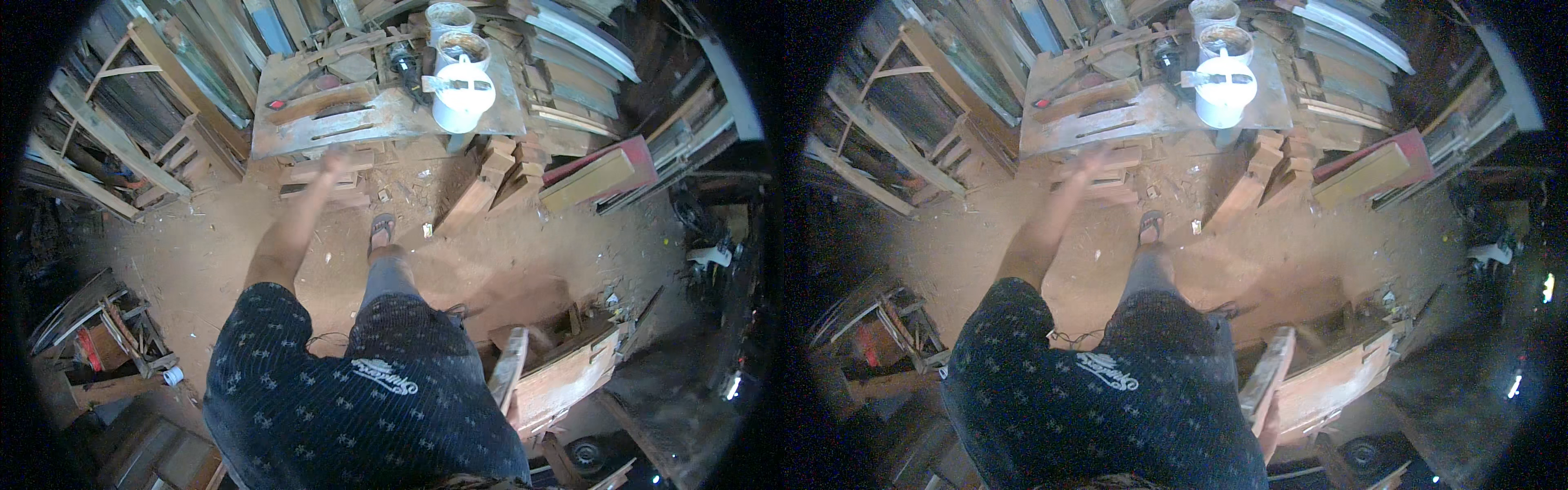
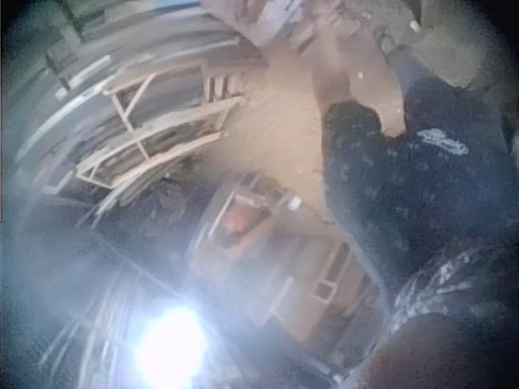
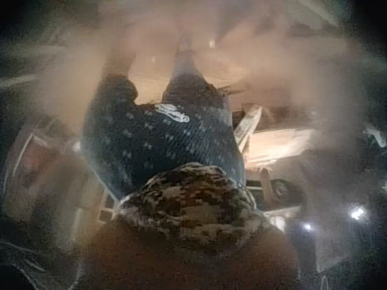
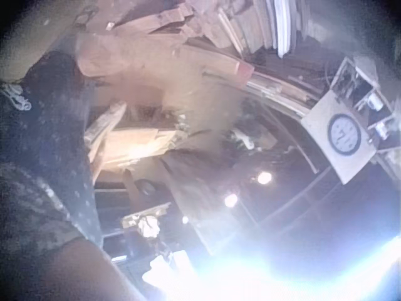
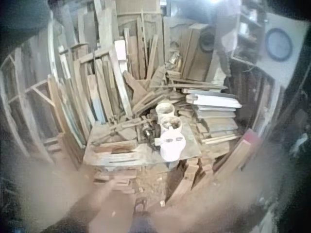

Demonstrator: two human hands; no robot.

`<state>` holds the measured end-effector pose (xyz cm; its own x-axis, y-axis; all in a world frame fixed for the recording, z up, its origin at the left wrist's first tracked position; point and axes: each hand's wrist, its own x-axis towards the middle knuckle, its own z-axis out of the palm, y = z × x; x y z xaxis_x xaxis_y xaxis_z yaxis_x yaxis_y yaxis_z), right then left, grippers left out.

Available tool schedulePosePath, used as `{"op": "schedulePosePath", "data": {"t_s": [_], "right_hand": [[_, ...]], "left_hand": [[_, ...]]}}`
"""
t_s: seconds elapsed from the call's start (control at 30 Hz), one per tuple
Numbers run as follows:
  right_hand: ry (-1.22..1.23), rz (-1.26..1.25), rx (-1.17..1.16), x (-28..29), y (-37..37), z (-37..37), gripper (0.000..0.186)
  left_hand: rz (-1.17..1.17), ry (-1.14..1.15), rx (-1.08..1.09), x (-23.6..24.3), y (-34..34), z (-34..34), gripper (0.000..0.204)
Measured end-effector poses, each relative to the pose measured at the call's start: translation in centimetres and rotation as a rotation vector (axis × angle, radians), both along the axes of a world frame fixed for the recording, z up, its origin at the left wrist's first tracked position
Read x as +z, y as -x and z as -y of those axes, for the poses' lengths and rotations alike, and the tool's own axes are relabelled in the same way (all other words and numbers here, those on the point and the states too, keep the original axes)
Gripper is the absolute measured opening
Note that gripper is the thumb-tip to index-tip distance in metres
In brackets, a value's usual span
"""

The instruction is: The person uses a chisel and a wooden mallet to split a piece of wood on a workbench. They then use a power sander to smooth the surface of the wood and a try square to check the angles of the cut.

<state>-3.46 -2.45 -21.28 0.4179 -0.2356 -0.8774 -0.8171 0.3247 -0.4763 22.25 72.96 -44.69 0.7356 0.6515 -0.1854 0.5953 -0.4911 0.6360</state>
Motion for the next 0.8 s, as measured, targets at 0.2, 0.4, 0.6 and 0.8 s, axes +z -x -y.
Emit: {"op": "schedulePosePath", "data": {"t_s": [0.2, 0.4, 0.6, 0.8], "right_hand": [[0.061, -0.177, 0.074, 3.3, 1.6, -4.1, 0.079], [0.130, -0.297, 0.141, 7.3, 1.3, -7.9, 0.078], [0.142, -0.352, 0.175, 9.9, 2.0, -9.8, 0.077], [-0.009, -0.310, 0.203, 9.4, 3.8, -11.1, 0.076]], "left_hand": [[-0.049, -0.242, 0.286, -2.9, 4.3, -19.9, 0.053], [-0.040, -0.001, 0.513, -4.4, 5.0, -28.1, 0.032], [-0.352, 0.001, 0.275, -9.7, 5.3, -32.9, 0.044], [0.301, 0.125, 0.093, -1.8, 10.9, -38.8, 0.034]]}}
